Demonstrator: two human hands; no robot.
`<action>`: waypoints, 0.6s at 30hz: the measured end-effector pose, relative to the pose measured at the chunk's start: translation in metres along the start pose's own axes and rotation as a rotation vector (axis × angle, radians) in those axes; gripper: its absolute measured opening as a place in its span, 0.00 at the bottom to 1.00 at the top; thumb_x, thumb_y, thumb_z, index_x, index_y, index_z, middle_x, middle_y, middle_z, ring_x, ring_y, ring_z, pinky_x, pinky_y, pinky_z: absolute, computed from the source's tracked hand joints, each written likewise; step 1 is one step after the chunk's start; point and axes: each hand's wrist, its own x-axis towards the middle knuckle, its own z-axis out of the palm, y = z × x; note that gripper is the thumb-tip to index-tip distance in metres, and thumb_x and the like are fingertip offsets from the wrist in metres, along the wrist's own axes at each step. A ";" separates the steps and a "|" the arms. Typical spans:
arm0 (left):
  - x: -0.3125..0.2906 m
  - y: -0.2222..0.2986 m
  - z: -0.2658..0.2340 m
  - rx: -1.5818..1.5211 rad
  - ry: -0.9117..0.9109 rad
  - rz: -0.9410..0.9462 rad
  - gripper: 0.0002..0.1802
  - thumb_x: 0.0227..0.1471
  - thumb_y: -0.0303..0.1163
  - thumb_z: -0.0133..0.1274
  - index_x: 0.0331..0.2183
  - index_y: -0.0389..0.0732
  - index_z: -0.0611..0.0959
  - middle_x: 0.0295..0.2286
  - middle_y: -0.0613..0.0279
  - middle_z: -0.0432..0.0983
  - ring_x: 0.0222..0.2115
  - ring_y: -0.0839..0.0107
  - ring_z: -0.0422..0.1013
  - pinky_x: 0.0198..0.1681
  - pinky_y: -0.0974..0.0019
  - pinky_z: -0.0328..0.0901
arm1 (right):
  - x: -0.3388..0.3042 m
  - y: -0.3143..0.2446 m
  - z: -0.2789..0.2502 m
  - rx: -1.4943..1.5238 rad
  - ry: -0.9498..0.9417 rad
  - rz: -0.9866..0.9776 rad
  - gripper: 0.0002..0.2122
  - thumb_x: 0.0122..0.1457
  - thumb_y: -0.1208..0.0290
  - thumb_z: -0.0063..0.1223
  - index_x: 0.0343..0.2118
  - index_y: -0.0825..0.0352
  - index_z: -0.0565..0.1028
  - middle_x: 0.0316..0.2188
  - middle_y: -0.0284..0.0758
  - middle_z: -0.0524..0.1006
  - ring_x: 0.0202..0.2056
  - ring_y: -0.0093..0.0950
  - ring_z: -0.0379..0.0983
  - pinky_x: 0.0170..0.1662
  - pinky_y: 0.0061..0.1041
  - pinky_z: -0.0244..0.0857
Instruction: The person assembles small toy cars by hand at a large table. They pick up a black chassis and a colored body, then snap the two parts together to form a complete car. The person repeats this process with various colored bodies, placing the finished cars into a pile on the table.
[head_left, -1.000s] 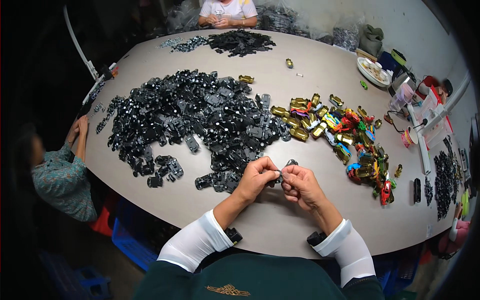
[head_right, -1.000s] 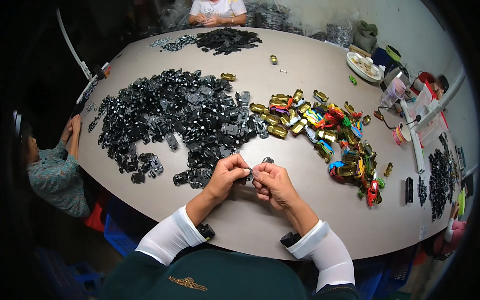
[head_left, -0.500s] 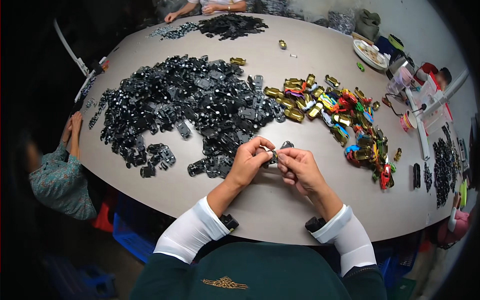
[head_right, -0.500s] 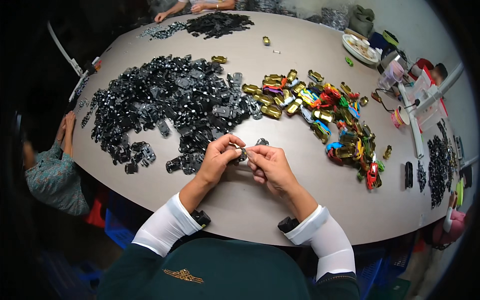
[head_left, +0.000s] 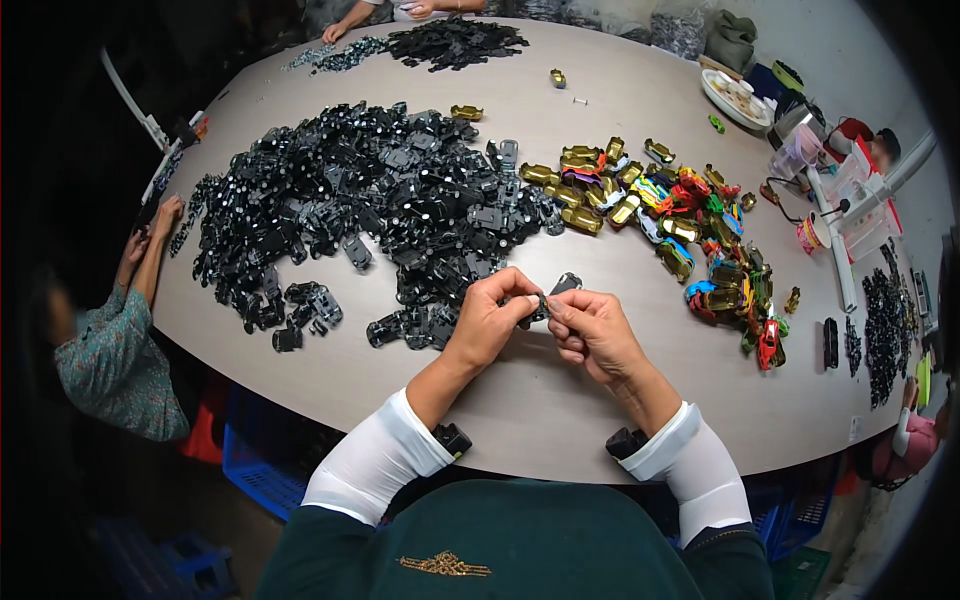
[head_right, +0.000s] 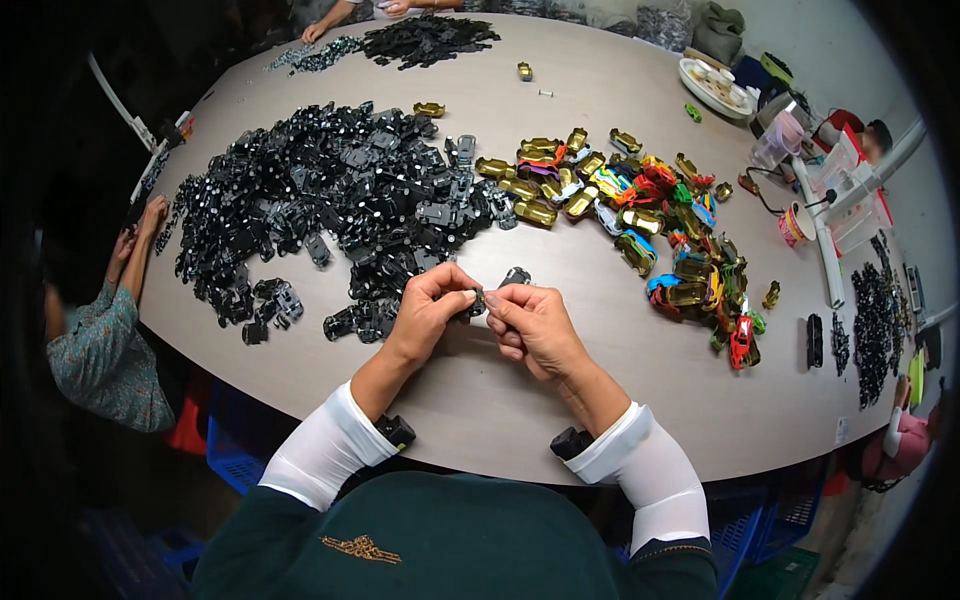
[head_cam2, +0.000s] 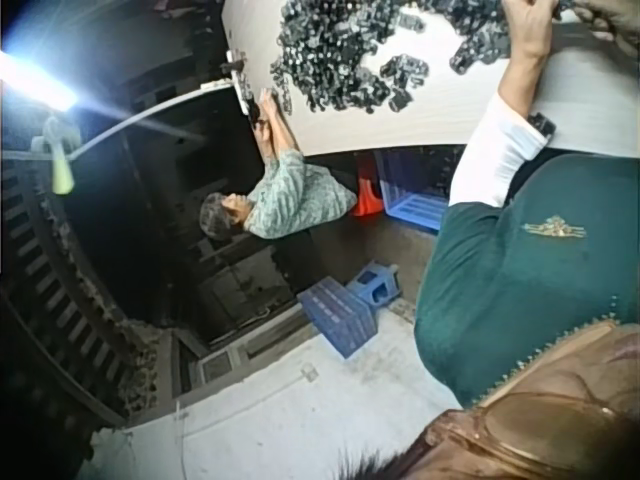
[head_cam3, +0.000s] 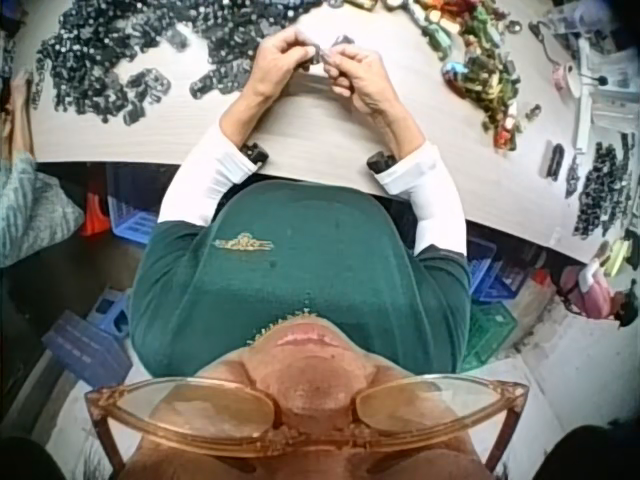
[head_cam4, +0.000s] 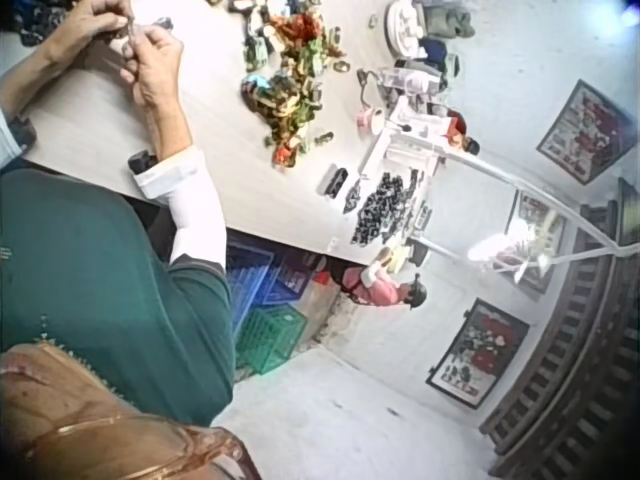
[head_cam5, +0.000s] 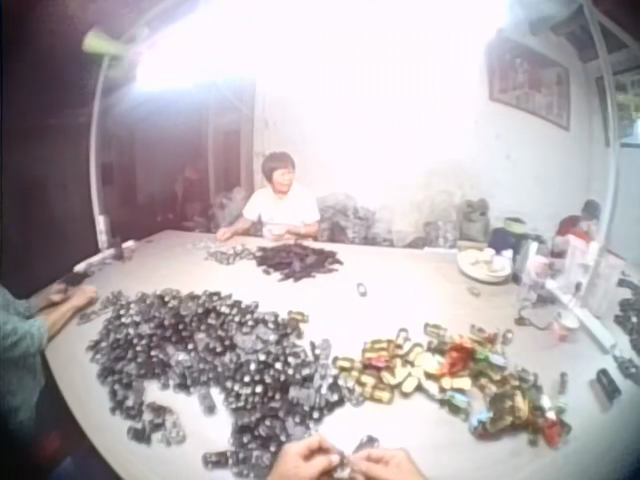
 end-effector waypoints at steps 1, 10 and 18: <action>0.000 -0.001 0.000 0.005 0.003 0.000 0.03 0.50 0.25 0.51 0.29 0.35 0.78 0.22 0.70 0.73 0.23 0.85 0.65 0.27 0.78 0.60 | 0.000 0.000 0.000 -0.001 0.002 -0.001 0.07 0.60 0.69 0.53 0.32 0.68 0.75 0.18 0.27 0.69 0.14 0.11 0.56 0.14 0.12 0.50; -0.005 0.007 0.004 0.200 0.051 0.106 0.04 0.49 0.24 0.51 0.28 0.33 0.78 0.20 0.68 0.73 0.22 0.84 0.66 0.25 0.77 0.61 | 0.000 0.002 -0.001 -0.037 0.003 -0.005 0.07 0.60 0.70 0.53 0.31 0.69 0.76 0.17 0.26 0.69 0.13 0.11 0.55 0.13 0.13 0.50; -0.007 0.009 0.004 0.412 0.066 0.172 0.04 0.48 0.23 0.51 0.27 0.32 0.78 0.20 0.65 0.75 0.22 0.82 0.68 0.26 0.76 0.63 | 0.004 0.012 -0.002 -0.110 0.025 -0.055 0.07 0.60 0.71 0.53 0.32 0.70 0.76 0.16 0.27 0.68 0.12 0.11 0.55 0.13 0.13 0.50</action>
